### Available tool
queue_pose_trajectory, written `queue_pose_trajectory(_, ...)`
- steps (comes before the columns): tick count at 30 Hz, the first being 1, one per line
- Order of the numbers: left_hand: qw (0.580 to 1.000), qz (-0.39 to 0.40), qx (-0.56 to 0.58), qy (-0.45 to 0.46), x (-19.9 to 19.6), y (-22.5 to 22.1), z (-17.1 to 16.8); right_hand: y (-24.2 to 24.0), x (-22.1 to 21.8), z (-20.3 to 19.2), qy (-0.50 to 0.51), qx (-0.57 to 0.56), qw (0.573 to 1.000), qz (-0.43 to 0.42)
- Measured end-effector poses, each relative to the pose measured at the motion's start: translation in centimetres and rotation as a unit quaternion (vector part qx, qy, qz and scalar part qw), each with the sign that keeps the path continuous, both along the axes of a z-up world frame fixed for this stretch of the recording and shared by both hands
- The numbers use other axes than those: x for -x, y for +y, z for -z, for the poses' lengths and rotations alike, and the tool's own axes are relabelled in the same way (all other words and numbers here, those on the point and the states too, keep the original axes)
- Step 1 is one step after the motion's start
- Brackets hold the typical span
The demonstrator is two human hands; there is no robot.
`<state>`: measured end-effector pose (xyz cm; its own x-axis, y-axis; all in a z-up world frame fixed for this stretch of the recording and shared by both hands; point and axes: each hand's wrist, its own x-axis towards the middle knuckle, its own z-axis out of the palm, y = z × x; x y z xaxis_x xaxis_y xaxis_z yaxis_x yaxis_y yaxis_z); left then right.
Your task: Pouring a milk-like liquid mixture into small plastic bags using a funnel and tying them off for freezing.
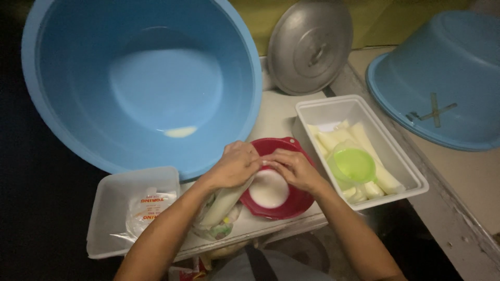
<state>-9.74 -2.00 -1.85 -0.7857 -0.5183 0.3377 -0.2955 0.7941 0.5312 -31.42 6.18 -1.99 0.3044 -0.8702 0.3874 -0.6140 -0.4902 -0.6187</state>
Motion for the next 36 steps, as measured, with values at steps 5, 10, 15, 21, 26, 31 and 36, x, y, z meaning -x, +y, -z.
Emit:
queue_pose_trajectory(5, 0.999, -0.023, -0.009, -0.029, 0.2, 0.5, -0.3, 0.0, 0.8, 1.2, -0.008, -0.001, 1.000, -0.003)
queue_pose_trajectory(10, 0.999, -0.021, -0.031, -0.016, 0.0, 1.0, -0.9, 0.3, 1.1, 1.6, -0.023, 0.024, 0.999, -0.009)
queue_pose_trajectory(15, 0.998, -0.040, -0.039, -0.037, 0.3, 0.9, -0.1, 0.8, 1.5, 2.2, -0.008, -0.044, 0.998, 0.049)
queue_pose_trajectory(21, 0.998, -0.049, -0.035, 0.020, -3.4, -1.2, 0.8, 0.8, 4.0, 3.9, 0.073, 0.087, 0.984, 0.136)
queue_pose_trajectory(26, 0.994, -0.061, -0.081, 0.046, -4.2, -1.2, 0.7, 3.0, -4.3, -3.2, 0.027, 0.152, 0.984, 0.087)
queue_pose_trajectory(31, 0.985, -0.036, -0.159, 0.057, -4.9, -0.3, 0.2, 1.4, -6.7, -1.5, 0.068, 0.141, 0.987, 0.027)
queue_pose_trajectory(36, 0.985, -0.046, -0.150, 0.065, -6.5, -0.3, 0.7, 0.0, -5.3, 0.1, 0.062, 0.189, 0.980, -0.020)
